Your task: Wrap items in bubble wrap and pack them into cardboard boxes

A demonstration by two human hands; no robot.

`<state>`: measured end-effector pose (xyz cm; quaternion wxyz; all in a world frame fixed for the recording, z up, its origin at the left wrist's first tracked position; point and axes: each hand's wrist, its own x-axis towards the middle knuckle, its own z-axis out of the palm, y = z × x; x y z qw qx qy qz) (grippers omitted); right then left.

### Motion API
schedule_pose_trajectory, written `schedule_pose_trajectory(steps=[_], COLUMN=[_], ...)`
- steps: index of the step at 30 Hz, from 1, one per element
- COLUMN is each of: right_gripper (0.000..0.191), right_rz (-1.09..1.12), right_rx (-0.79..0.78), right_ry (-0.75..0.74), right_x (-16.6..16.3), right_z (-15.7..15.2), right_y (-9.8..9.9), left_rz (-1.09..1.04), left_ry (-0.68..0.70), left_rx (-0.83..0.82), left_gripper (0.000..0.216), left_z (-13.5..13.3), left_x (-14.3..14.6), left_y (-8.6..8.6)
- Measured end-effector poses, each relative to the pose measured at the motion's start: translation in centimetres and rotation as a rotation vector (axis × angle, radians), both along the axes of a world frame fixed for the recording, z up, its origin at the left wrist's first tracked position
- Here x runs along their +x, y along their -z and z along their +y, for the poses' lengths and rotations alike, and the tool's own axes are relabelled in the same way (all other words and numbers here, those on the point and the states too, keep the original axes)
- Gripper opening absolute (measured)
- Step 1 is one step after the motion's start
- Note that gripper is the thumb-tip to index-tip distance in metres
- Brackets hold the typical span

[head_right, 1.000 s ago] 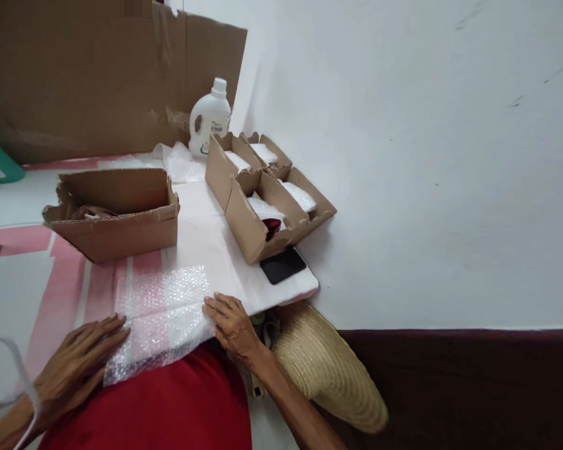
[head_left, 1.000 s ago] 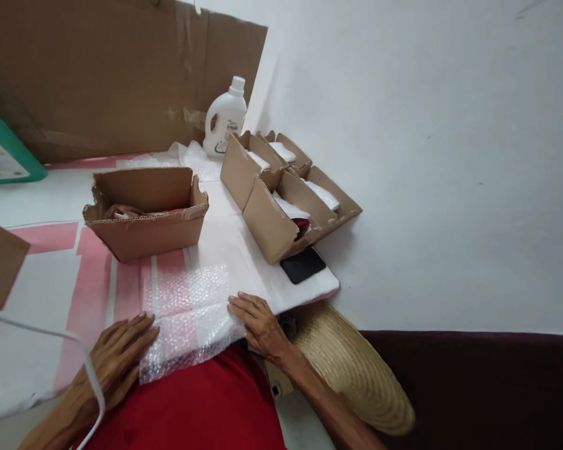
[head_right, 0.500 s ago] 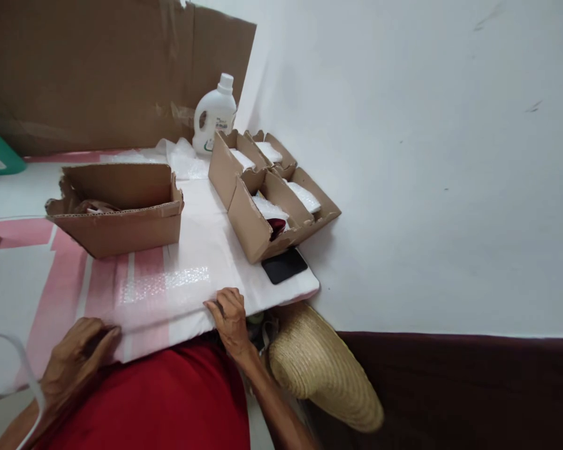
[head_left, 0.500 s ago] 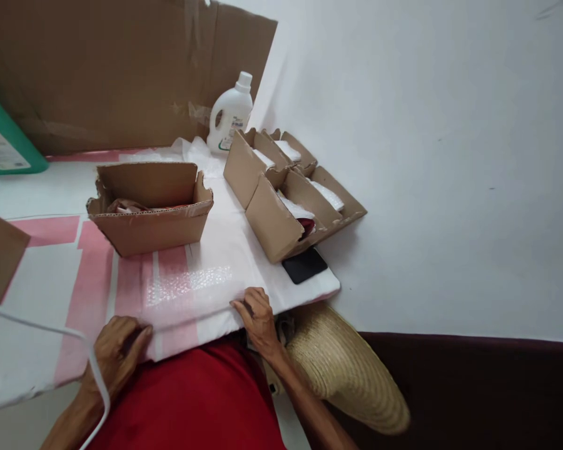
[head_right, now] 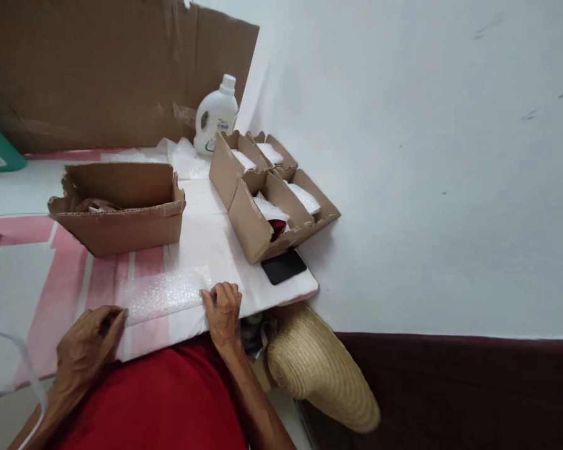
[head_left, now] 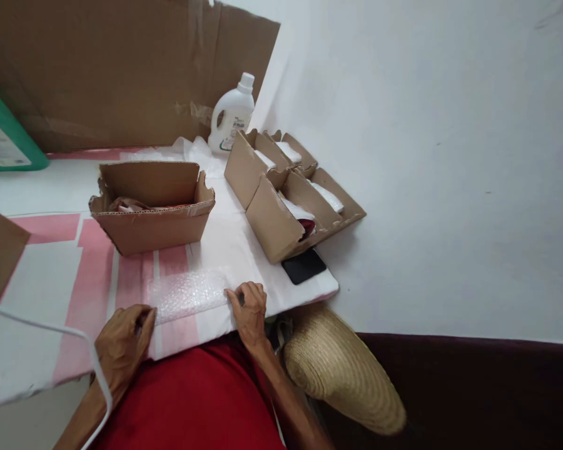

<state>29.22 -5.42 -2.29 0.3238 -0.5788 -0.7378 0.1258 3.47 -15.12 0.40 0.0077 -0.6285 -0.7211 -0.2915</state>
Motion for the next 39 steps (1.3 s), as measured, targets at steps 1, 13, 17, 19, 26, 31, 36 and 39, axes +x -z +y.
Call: schedule_pose_trajectory(steps=[1,13,17,19,26,31,36,39], right_gripper=[0.031,0.019,0.018,0.016,0.029,0.023,0.018,0.017], right_rz=[-0.002,0.022,0.026,0.020,-0.136,-0.112,-0.078,-0.069], right_rx=[-0.002,0.001,0.012,0.028,0.329,0.219,0.102,0.088], right_ry=[0.015,0.081,0.061,0.062,-0.104,-0.506,-0.524,-0.512], right_x=[-0.1,-0.6,-0.5,-0.4,-2.2,-4.7,-4.8,-4.6], right_z=[0.0,0.0,-0.1,-0.1,-1.9,-4.0,-4.1,-4.0], right_y=[0.0,0.1,0.4,0.4,-0.7,-1.2,-1.1,-0.9], left_rz=[0.010,0.220,0.203,0.198,0.195,0.203,0.210,0.259], left_ry=[-0.006,0.362,0.383,0.378,0.374,0.406,0.463,0.553], left_rx=[0.004,0.102,0.076,0.077,0.118,0.122,0.107,0.083], left_gripper=[0.023,0.029,0.032,0.032,0.028,0.028,0.019,0.015], left_z=[0.0,-0.7,-0.8,-0.8,-0.4,0.2,1.2,1.5], left_x=[0.0,1.6,1.7,1.6,1.7,1.1,-0.9,-1.9], left_y=[0.3,0.6,1.6,1.8,1.6,1.4,0.2,-0.9])
